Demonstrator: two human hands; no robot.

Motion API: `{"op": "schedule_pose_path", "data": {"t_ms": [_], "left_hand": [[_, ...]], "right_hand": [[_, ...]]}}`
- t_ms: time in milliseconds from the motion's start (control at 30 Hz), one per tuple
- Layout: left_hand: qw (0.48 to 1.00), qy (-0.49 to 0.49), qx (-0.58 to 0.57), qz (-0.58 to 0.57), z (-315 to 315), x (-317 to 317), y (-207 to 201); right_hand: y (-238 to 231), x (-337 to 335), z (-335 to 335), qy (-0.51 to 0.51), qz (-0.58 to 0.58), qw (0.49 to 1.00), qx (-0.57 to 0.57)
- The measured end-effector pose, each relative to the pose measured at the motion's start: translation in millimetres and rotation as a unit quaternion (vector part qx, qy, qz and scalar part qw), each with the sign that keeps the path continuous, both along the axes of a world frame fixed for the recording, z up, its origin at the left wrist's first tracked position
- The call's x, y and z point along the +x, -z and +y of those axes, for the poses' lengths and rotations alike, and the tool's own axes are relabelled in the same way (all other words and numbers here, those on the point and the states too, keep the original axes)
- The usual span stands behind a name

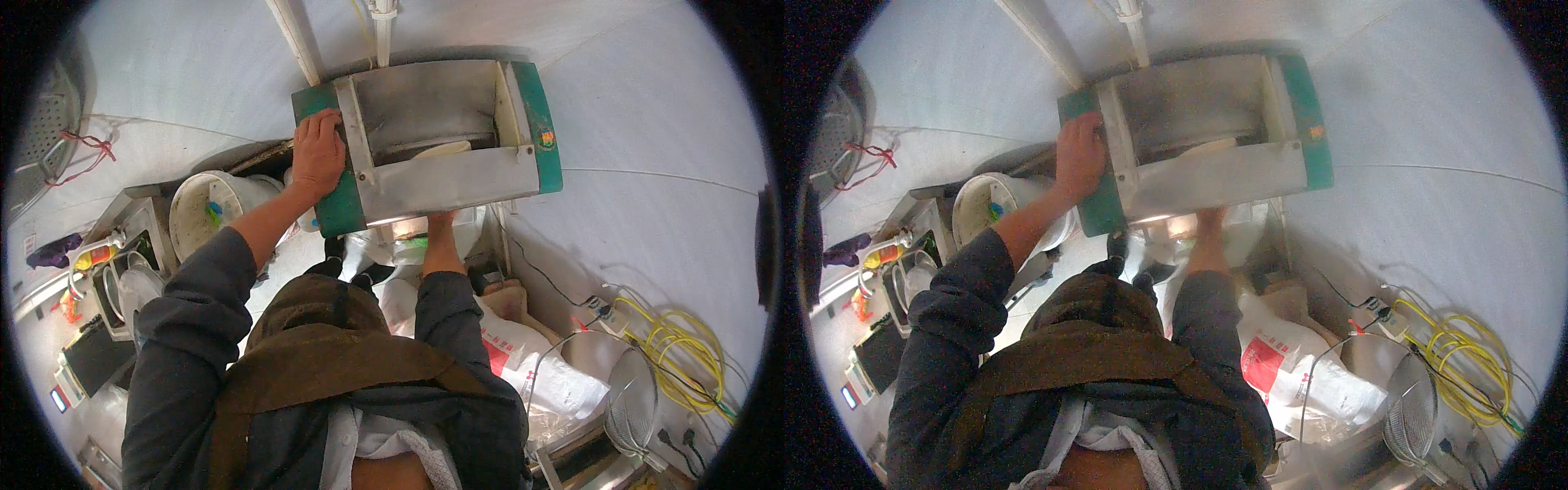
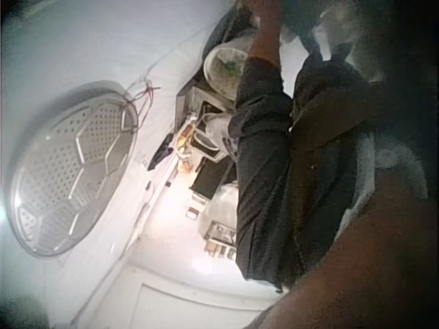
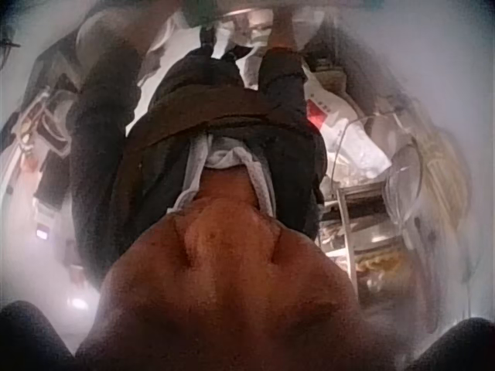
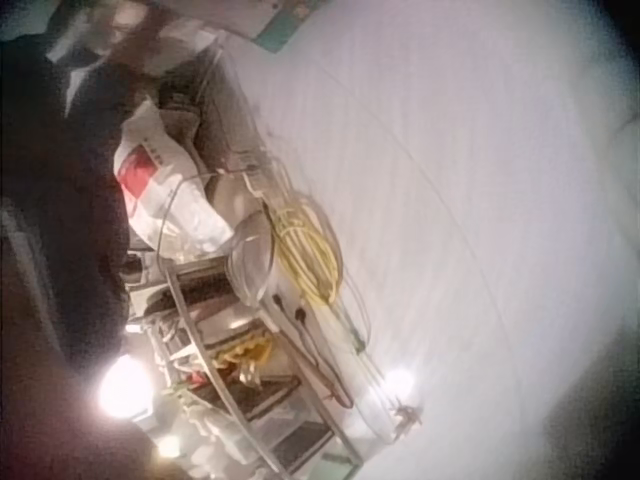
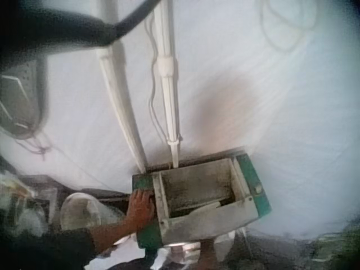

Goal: The person repeatedly feeds a piece of dough through a manual dough sheeter, folding and refeeding it to thin and smooth the sheet. The person briefly moves to a counter to handle other dough pieces, then returns to continue sheeter passes.

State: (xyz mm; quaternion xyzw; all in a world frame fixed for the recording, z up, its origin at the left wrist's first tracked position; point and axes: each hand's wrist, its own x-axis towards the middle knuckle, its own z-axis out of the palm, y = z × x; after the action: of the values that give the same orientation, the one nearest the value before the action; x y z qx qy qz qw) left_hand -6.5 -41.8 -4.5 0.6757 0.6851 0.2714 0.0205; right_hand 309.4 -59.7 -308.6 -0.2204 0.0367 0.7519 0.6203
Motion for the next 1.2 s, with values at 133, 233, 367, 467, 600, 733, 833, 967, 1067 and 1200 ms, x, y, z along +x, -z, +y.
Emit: {"op": "schedule_pose_path", "data": {"t_ms": [133,233,367,467,600,733,833,967,1067,1200], "left_hand": [[1.0,0.002,0.001,0.001,2,4,2],[1.0,0.002,-0.005,0.01,3,0,6],[1.0,0.009,0.022,0.003,6,-2,11],[1.0,0.011,0.02,0.001,5,-1,10],[1.0,-0.012,-0.019,0.009,4,1,5],[1.0,-0.004,-0.013,0.005,3,0,-1],[1.0,0.001,0.004,0.002,-2,4,-3],[0.999,0.002,-0.039,0.034,2,-7,10],[1.0,-0.006,-0.02,-0.003,-1,-2,-7],[1.0,0.004,-0.021,-0.009,5,6,-8]], "right_hand": [[8,15,-10,-0.013,-0.005,0.999,-0.048],[-1,10,-34,-0.013,-0.205,0.978,-0.025],[-30,21,-68,-0.03,-0.306,0.945,-0.114],[-56,35,-101,-0.08,-0.454,0.875,-0.147],[-141,40,-142,-0.184,-0.472,0.837,-0.207],[-305,52,-118,-0.489,-0.548,0.677,-0.047],[-409,49,-65,-0.399,-0.521,0.75,0.081],[-448,19,62,-0.254,-0.466,0.833,0.158],[-405,-11,181,-0.263,-0.531,0.795,0.129],[-279,10,244,-0.21,-0.652,0.699,0.206]]}}
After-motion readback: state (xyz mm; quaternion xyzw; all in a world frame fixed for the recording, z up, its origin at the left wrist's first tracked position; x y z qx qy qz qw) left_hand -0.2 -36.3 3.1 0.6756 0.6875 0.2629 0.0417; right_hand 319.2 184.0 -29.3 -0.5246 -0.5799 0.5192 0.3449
